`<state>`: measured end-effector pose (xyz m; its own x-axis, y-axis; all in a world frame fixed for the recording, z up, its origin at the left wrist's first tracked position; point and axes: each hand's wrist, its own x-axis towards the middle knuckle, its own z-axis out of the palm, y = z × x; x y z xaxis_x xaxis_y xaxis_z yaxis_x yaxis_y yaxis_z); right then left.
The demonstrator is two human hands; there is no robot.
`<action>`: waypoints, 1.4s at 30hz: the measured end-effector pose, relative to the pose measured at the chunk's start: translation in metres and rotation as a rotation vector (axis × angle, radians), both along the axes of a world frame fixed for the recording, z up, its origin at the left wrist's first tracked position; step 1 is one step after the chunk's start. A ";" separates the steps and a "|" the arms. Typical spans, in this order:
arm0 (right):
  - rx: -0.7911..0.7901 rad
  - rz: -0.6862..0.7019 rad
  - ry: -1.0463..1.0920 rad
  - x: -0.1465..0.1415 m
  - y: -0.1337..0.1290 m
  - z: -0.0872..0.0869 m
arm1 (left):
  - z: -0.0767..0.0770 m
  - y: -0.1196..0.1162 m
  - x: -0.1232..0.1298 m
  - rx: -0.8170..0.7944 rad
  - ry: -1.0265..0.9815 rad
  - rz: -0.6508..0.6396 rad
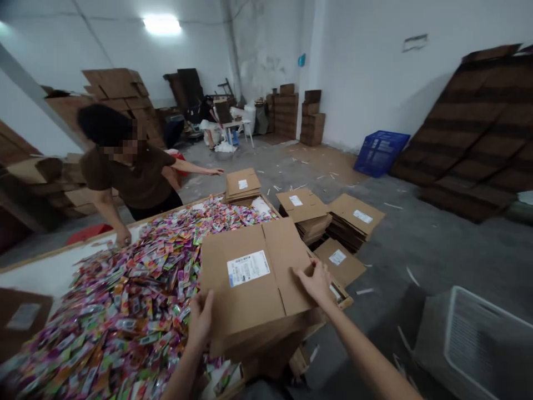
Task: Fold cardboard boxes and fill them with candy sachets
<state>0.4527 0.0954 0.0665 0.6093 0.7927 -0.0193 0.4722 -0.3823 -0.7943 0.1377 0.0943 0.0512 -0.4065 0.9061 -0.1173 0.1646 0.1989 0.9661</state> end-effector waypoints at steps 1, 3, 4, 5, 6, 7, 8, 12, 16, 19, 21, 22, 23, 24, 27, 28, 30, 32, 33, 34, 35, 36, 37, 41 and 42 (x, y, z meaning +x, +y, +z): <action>0.113 0.014 0.109 0.000 0.001 0.010 | 0.011 0.005 -0.005 0.043 -0.018 0.009; 0.306 0.065 0.337 0.001 0.003 0.035 | 0.037 0.019 -0.014 0.192 -0.054 0.051; 0.380 0.087 0.432 0.002 0.006 0.050 | 0.051 0.026 -0.017 0.292 -0.073 0.078; 0.443 0.098 0.507 0.001 0.009 0.066 | 0.066 0.034 -0.019 0.391 -0.094 0.102; 0.500 0.101 0.561 0.000 0.013 0.082 | 0.081 0.041 -0.019 0.480 -0.117 0.113; 0.550 0.105 0.603 -0.002 0.017 0.097 | 0.096 0.047 -0.019 0.553 -0.143 0.116; 0.592 0.113 0.636 -0.005 0.022 0.111 | 0.110 0.051 -0.017 0.600 -0.174 0.109; 0.695 0.040 0.617 -0.018 0.039 0.146 | 0.160 0.048 -0.009 0.644 -0.257 0.005; 0.653 -0.014 0.617 -0.021 0.044 0.152 | 0.188 0.032 -0.010 0.352 -0.379 -0.171; 0.604 0.114 0.658 -0.016 0.038 0.153 | 0.191 0.026 -0.012 0.173 -0.407 -0.223; 0.565 0.242 0.637 -0.015 0.032 0.155 | 0.186 0.025 -0.007 0.149 -0.378 -0.181; 0.537 0.350 0.641 -0.016 0.029 0.156 | 0.182 0.025 -0.003 0.154 -0.353 -0.165; 0.501 0.491 0.658 -0.017 0.026 0.156 | 0.178 0.025 0.003 0.173 -0.318 -0.156; 0.458 0.648 0.681 -0.019 0.024 0.156 | 0.175 0.024 0.009 0.204 -0.262 -0.156; 0.348 0.941 0.704 -0.025 0.024 0.146 | 0.176 0.019 0.024 0.285 0.101 -0.257; 0.344 0.919 0.673 -0.027 0.026 0.141 | 0.179 0.017 0.027 0.289 0.262 -0.305; 0.349 0.786 0.539 -0.030 0.030 0.131 | 0.190 0.010 0.033 0.244 0.574 -0.456; 0.341 0.646 0.327 -0.034 0.033 0.122 | 0.200 0.003 0.043 0.169 0.814 -0.641; 0.328 0.602 0.224 -0.036 0.035 0.119 | 0.203 0.000 0.049 0.133 0.893 -0.742; 0.317 0.573 0.143 -0.038 0.036 0.117 | 0.205 -0.002 0.056 0.092 0.935 -0.848; 0.315 0.561 0.092 -0.039 0.036 0.116 | 0.205 -0.003 0.063 0.058 0.943 -0.944; 0.323 0.573 0.082 -0.039 0.036 0.115 | 0.205 -0.003 0.069 0.039 0.928 -1.023; 0.332 0.615 0.118 -0.037 0.034 0.115 | 0.205 -0.002 0.073 0.038 0.908 -1.069; 0.366 0.787 0.497 -0.021 0.017 0.114 | 0.205 0.017 0.073 0.131 0.932 -1.026; 0.364 0.803 0.561 -0.018 0.010 0.113 | 0.206 0.024 0.072 0.140 0.934 -1.029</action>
